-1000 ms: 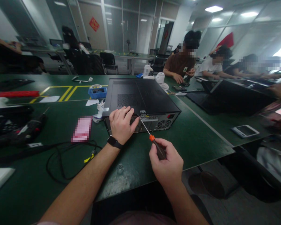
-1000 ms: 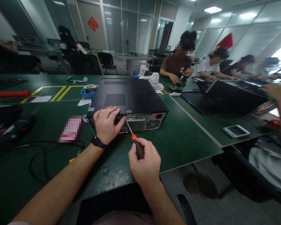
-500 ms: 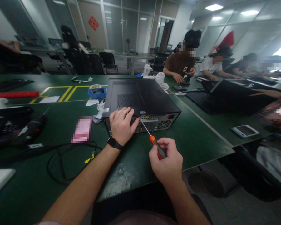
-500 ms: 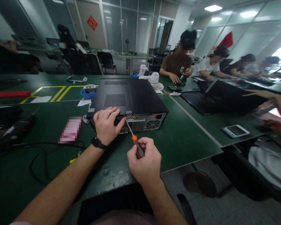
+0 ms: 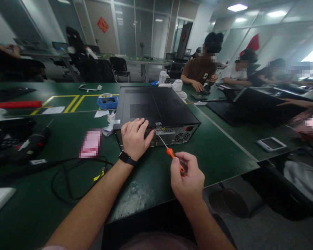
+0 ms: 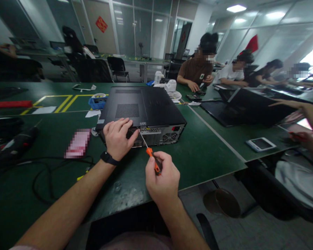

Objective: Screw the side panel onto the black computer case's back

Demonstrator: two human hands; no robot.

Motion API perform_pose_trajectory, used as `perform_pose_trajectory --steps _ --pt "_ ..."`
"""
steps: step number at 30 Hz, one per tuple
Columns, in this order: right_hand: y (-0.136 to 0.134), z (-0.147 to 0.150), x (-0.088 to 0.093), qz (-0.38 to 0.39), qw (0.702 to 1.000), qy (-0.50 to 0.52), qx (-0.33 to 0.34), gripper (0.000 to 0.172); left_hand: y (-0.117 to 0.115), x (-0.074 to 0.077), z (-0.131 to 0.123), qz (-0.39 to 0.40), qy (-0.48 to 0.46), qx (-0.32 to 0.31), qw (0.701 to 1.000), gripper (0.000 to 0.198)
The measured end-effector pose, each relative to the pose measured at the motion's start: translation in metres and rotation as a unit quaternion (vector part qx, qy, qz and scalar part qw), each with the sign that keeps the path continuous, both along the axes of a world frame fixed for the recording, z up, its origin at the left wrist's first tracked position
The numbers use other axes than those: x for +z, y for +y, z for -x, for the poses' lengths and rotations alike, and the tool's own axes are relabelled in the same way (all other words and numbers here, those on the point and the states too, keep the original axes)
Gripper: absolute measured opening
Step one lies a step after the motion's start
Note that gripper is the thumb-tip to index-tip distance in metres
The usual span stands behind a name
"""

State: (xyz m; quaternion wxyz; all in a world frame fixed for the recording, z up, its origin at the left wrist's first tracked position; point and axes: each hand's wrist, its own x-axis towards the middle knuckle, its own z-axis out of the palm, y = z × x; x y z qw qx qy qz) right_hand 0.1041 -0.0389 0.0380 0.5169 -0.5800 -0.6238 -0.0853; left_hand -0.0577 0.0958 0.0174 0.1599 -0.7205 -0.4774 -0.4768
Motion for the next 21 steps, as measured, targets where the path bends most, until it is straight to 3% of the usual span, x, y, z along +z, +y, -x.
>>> perform_pose_trajectory --steps 4,11,21 --pt "-0.0010 0.0008 -0.0034 -0.005 1.000 -0.018 -0.022 0.016 -0.0007 0.0011 -0.0003 -0.001 -0.002 0.000 1.000 0.032" --pt "-0.0013 0.0006 -0.0023 -0.002 1.000 -0.028 -0.002 0.008 -0.0008 0.0014 0.0002 0.009 -0.006 -0.003 1.000 0.032" --pt "-0.0027 -0.0022 -0.0040 0.019 1.000 -0.019 -0.008 0.012 -0.0028 0.0044 -0.0009 0.014 -0.005 0.005 1.000 0.032"
